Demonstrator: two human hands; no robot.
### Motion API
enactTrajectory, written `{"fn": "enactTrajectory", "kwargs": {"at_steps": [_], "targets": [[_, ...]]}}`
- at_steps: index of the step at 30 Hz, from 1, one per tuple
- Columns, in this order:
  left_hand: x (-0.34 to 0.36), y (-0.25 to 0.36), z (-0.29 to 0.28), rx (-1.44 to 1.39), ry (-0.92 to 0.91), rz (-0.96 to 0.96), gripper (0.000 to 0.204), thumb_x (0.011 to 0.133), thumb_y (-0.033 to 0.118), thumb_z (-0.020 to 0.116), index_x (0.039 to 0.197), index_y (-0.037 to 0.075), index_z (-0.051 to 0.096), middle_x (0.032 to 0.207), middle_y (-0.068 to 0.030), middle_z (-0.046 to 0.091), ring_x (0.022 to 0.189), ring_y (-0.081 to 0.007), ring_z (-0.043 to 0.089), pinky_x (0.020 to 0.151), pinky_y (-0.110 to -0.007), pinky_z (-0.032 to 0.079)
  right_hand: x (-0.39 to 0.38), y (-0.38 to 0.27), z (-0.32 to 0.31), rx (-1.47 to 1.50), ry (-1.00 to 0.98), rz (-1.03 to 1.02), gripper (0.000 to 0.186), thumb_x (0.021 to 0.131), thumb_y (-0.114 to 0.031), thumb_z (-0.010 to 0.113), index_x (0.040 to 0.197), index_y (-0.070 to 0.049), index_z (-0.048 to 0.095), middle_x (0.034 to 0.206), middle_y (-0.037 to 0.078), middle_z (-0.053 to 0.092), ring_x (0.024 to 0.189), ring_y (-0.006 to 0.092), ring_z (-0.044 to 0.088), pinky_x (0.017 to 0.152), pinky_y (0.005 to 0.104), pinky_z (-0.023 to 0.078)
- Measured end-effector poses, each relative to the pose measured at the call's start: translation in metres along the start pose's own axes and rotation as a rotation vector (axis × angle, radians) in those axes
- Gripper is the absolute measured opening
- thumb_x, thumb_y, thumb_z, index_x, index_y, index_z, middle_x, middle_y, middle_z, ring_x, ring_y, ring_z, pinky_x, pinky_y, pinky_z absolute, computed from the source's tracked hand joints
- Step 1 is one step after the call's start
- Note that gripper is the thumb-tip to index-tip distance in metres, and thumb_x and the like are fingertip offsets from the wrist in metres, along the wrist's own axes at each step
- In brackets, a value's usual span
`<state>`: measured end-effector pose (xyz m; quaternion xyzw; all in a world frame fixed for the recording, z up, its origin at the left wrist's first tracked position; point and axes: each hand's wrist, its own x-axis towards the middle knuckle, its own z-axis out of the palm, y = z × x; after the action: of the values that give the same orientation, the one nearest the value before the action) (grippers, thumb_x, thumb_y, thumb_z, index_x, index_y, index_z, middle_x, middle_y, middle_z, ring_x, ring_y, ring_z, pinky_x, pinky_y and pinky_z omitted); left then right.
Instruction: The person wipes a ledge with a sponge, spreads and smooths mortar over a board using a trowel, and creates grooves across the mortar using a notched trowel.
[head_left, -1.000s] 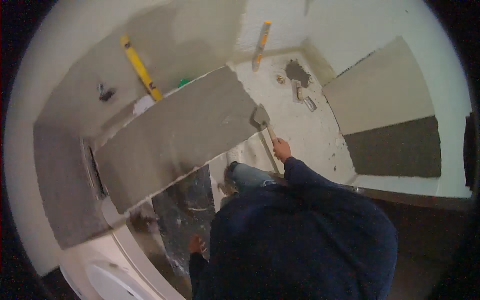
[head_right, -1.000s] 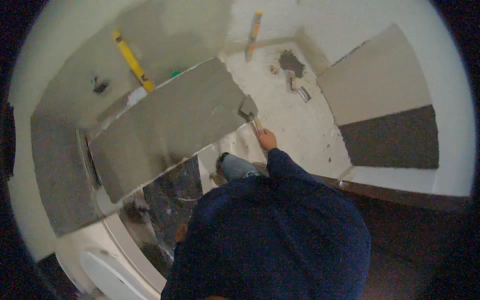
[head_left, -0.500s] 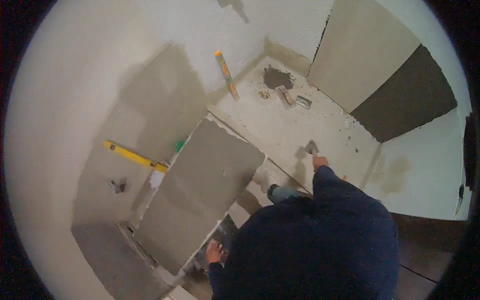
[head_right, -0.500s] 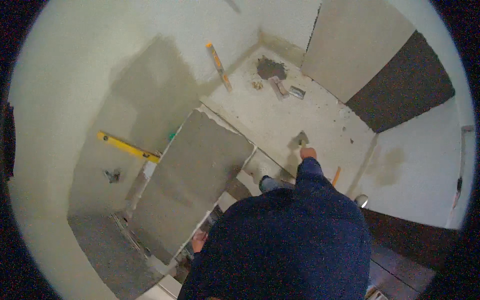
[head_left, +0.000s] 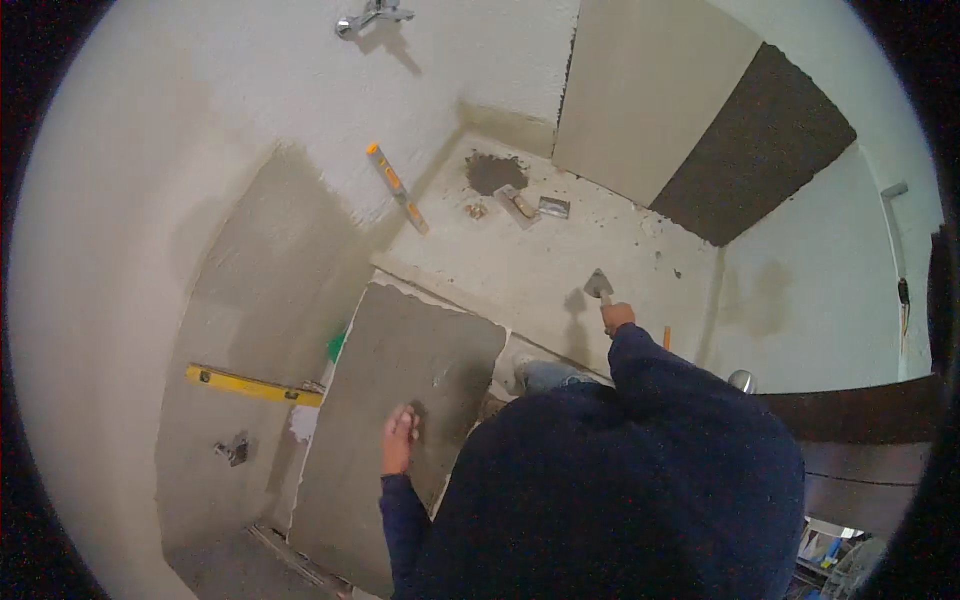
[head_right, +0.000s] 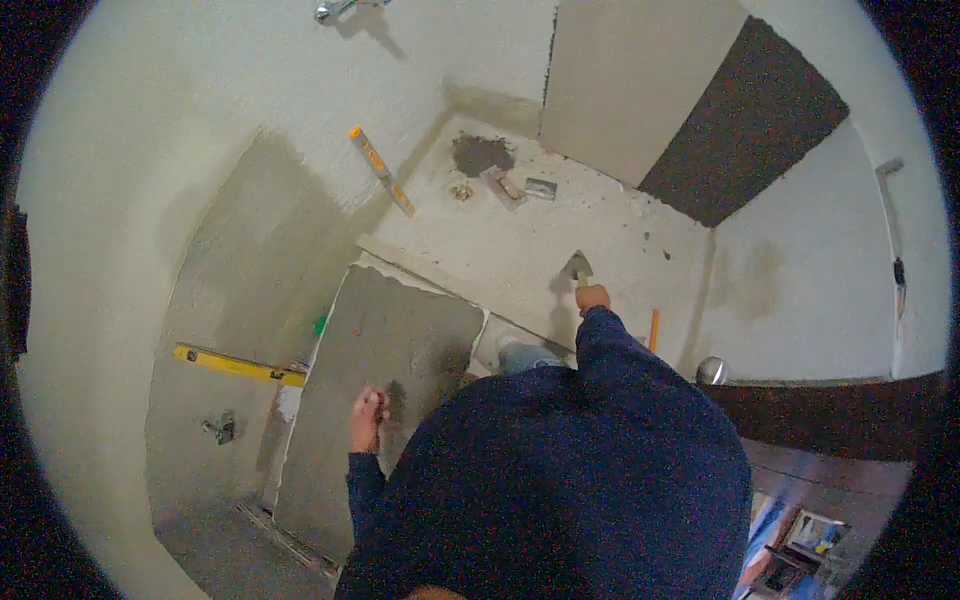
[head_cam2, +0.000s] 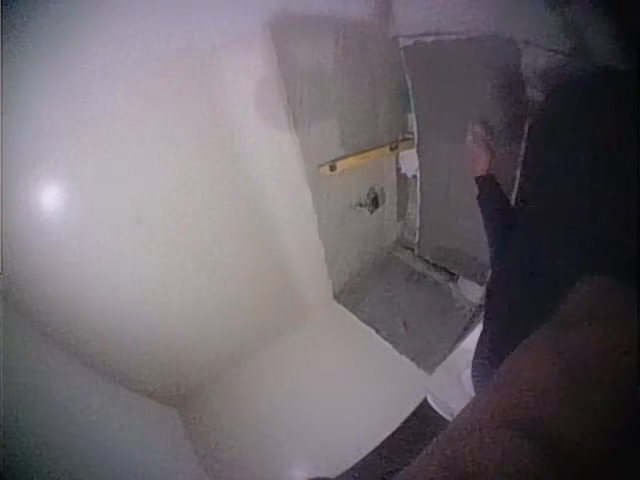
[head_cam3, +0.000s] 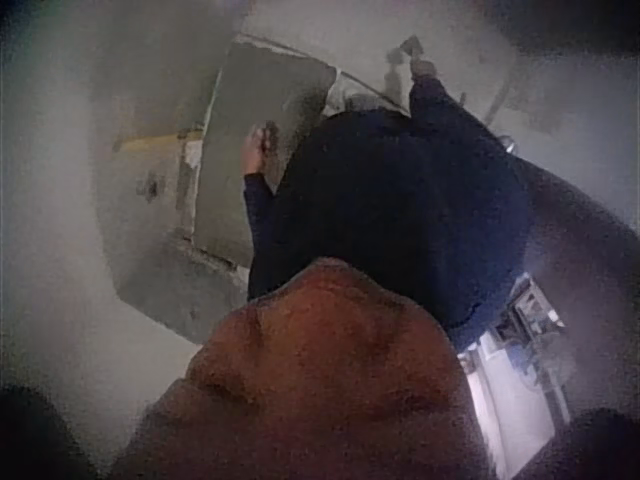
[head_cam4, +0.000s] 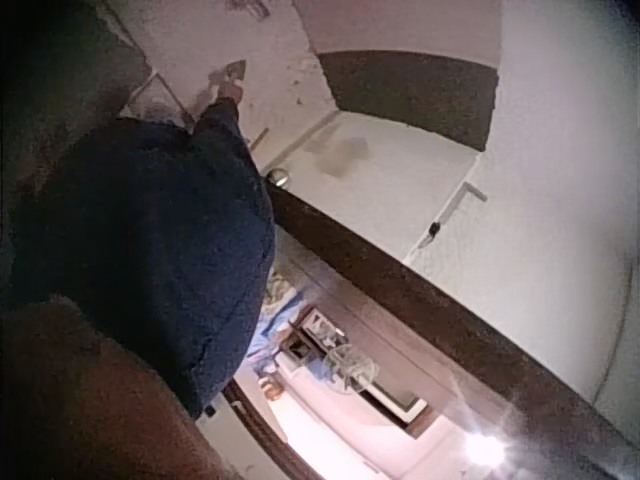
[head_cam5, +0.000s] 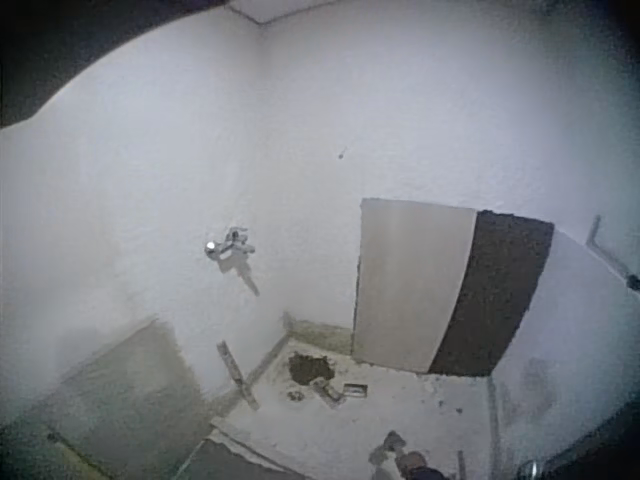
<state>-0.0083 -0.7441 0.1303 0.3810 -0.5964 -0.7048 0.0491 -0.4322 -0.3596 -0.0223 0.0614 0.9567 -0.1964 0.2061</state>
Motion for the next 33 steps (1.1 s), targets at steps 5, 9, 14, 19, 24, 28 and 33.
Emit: {"fn": "enactTrajectory", "kwargs": {"at_steps": [5,9,14,19,24,28,33], "targets": [[0.004,0.154,0.04,-0.039,-0.135,0.329,0.054,0.092,0.034,0.051,0.131,-0.002,0.04,0.119,-0.0159,0.056,0.1,-0.0225,0.058,0.088,-0.033,0.045,-0.046,-0.05,-0.039,0.452,-0.025,0.149,0.038,0.084,-0.037,0.057,0.086,0.001,0.055,0.06,0.009,0.053,0.043,0.0184,0.05,0.039,0.0329,0.039],[-0.053,0.286,0.067,-0.288,-0.466,0.593,0.041,0.091,0.019,0.048,0.125,-0.004,0.044,0.113,-0.0264,0.056,0.108,-0.0396,0.054,0.097,-0.05,0.039,-0.017,-0.006,-0.032,0.43,-0.009,0.004,0.034,0.085,-0.033,0.057,0.09,0.001,0.055,0.061,0.008,0.053,0.041,0.0185,0.049,0.038,0.0311,0.038],[-0.11,0.345,0.064,-0.557,-1.037,0.883,0.04,0.091,0.02,0.046,0.124,-0.003,0.046,0.118,-0.0235,0.053,0.113,-0.0386,0.049,0.099,-0.05,0.035,0.002,0.035,-0.002,-0.04,0.059,-0.199,0.027,0.083,-0.028,0.057,0.09,-0.002,0.057,0.062,0.01,0.056,0.05,0.0225,0.056,0.043,0.0365,0.043],[-0.083,0.367,0.044,-0.462,-0.985,1.007,0.044,0.092,0.025,0.043,0.126,-0.002,0.044,0.125,-0.0207,0.048,0.119,-0.0352,0.044,0.102,-0.048,0.032,0.039,0.027,0.019,-0.426,0.012,-0.361,0.024,0.075,-0.021,0.065,0.092,-0.006,0.059,0.073,0.012,0.062,0.069,0.0269,0.062,0.059,0.04,0.05],[0.013,0.435,0.053,-0.347,-0.936,1.064,0.048,0.092,0.029,0.041,0.129,-0.002,0.043,0.132,-0.018,0.044,0.125,-0.0318,0.038,0.105,-0.045,0.029,0.115,0.036,0.015,-0.541,-0.048,-0.13,0.03,0.07,-0.017,0.071,0.096,-0.006,0.059,0.077,0.012,0.063,0.074,0.0295,0.063,0.063,0.04,0.052],[0.134,0.51,0.098,-0.089,-0.798,1.124,0.051,0.093,0.033,0.039,0.13,-0.002,0.042,0.137,-0.0158,0.04,0.13,-0.0292,0.034,0.108,-0.043,0.027,0.16,-0.064,0.002,-0.085,-0.23,0.117,0.03,0.081,-0.023,0.06,0.102,-0.003,0.058,0.079,0.016,0.062,0.075,0.0334,0.063,0.066,0.0428,0.052],[0.342,0.6,0.068,0.856,0.38,1.082,0.057,0.093,0.035,0.046,0.142,0.009,0.029,0.149,-0.0128,0.022,0.137,-0.037,0.018,0.109,-0.052,0.018,0.309,-0.126,0.069,-0.443,-0.297,-0.25,0.033,0.088,-0.03,0.049,0.098,0.0,0.059,0.083,0.021,0.062,0.077,0.0367,0.062,0.068,0.0461,0.05]]}}
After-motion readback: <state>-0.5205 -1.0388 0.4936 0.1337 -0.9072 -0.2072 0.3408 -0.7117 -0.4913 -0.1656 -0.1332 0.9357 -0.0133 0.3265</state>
